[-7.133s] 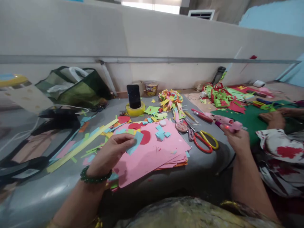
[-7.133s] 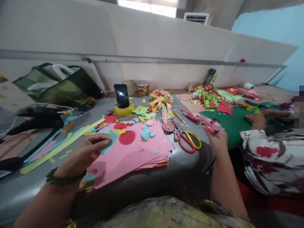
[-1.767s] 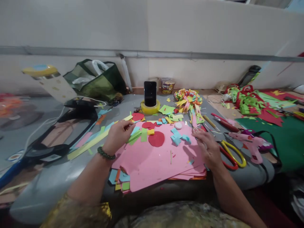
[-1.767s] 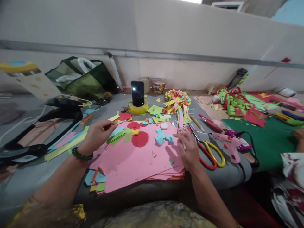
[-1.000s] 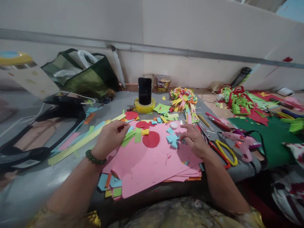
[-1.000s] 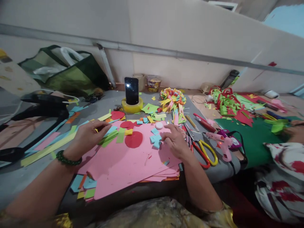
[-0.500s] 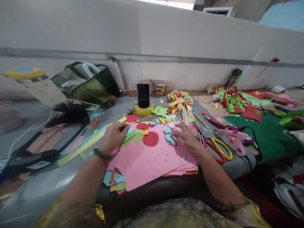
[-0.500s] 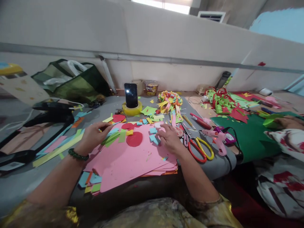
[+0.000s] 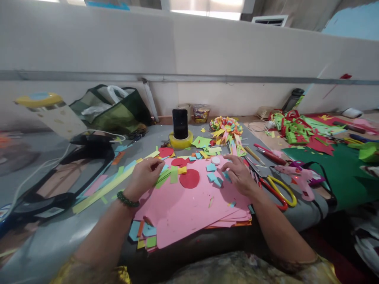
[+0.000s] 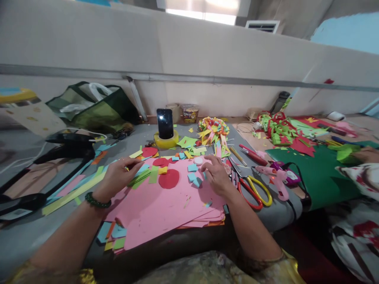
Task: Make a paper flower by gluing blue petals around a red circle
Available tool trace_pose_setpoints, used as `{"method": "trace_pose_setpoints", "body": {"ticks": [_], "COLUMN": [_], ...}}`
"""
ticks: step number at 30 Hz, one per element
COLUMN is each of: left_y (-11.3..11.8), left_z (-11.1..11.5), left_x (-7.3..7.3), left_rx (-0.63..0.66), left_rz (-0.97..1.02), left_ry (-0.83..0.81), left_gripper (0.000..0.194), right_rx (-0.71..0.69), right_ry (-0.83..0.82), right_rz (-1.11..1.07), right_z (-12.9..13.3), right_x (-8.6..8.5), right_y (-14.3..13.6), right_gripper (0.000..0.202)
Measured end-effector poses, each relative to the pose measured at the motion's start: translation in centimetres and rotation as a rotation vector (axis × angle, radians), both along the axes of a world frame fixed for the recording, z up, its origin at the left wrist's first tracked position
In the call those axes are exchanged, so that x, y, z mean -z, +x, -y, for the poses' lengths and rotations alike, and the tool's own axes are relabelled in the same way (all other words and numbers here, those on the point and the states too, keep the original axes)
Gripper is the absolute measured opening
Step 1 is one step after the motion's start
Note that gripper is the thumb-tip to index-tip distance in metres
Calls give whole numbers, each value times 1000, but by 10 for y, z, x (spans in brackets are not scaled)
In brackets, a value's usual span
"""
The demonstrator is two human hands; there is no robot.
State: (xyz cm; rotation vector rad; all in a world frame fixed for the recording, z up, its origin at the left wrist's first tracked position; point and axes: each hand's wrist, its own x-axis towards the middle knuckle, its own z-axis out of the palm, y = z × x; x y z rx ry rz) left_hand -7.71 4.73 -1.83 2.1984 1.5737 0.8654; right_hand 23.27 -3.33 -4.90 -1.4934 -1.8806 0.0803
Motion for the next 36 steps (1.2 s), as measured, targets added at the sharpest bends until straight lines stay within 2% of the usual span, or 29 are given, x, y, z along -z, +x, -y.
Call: {"method": "trace_pose_setpoints", "body": {"ticks": [4, 7, 14, 17, 20, 23, 28, 32, 36], "left_y": [1, 0, 3, 5, 6, 5, 2, -4, -10], "left_z": [2, 1, 0, 0, 0, 1, 0, -2, -4], "left_x": [0, 0, 5, 7, 6, 5, 4, 4, 2], "left_rx": [-6, -14, 4, 32, 35, 13, 4, -21, -99], "left_rz": [14, 15, 17, 18, 22, 23, -12, -127, -232], "left_ry": [-13, -16, -23, -23, -17, -18, 1, -26, -54], "left_gripper": [33, 33, 34, 35, 35, 34, 33, 34, 31], "right_rx": [75, 91, -98, -95, -36, 30, 171, 242, 265], "right_ry": [114, 121, -69, -116, -71, 38, 282, 354, 422], "right_rz": [-172, -237, 81, 205, 220, 80, -307, -531, -628], "right_z": [1, 3, -1, -6, -8, -6, -1, 3, 7], "right_x": [1, 2, 6, 10, 11, 8, -2, -8, -10], "right_y": [5, 7, -4, -10, -9, -4, 2, 1, -2], "right_gripper": [25, 25, 35, 35, 34, 32, 27, 23, 23]}}
